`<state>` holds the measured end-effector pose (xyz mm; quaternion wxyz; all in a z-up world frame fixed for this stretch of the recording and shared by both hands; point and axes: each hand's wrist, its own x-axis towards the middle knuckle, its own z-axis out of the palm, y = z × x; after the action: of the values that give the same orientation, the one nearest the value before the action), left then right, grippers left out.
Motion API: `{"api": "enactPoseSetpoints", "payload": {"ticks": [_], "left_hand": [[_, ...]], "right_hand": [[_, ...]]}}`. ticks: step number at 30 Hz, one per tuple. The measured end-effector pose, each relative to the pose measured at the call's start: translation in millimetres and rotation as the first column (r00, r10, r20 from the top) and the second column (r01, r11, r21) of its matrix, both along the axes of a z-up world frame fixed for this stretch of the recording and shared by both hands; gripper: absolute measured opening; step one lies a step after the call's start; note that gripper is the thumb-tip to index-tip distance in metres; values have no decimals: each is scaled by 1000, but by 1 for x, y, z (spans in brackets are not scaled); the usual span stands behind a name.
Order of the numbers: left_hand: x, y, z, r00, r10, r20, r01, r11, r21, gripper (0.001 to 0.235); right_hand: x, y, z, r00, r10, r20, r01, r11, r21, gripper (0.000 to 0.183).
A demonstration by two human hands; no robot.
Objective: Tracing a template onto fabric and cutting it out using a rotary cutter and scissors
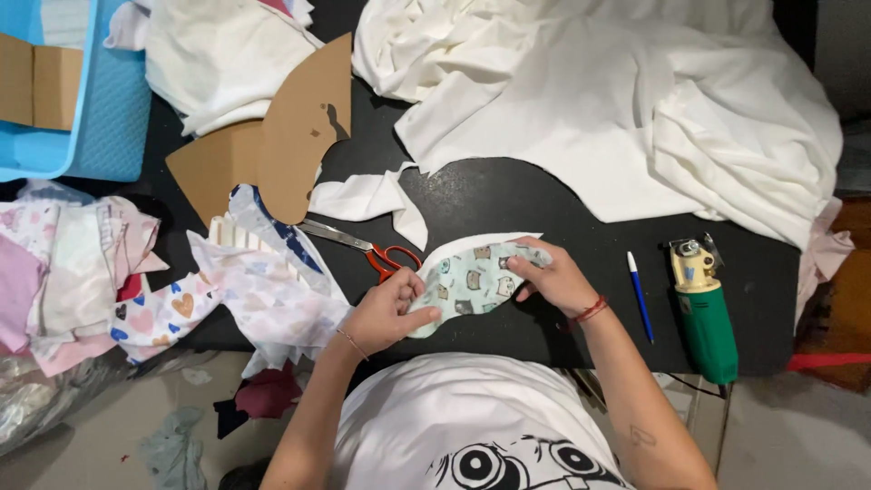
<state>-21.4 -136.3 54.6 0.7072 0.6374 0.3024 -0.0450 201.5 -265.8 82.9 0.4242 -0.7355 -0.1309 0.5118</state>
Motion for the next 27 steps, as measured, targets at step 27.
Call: {"api": "enactPoseSetpoints", "payload": {"ticks": [27], "left_hand": [[-33, -41, -16, 916, 336, -218, -2, 547, 837, 24]], "right_hand": [[25, -9, -44, 742, 156, 652, -23, 978, -208, 39]]}}
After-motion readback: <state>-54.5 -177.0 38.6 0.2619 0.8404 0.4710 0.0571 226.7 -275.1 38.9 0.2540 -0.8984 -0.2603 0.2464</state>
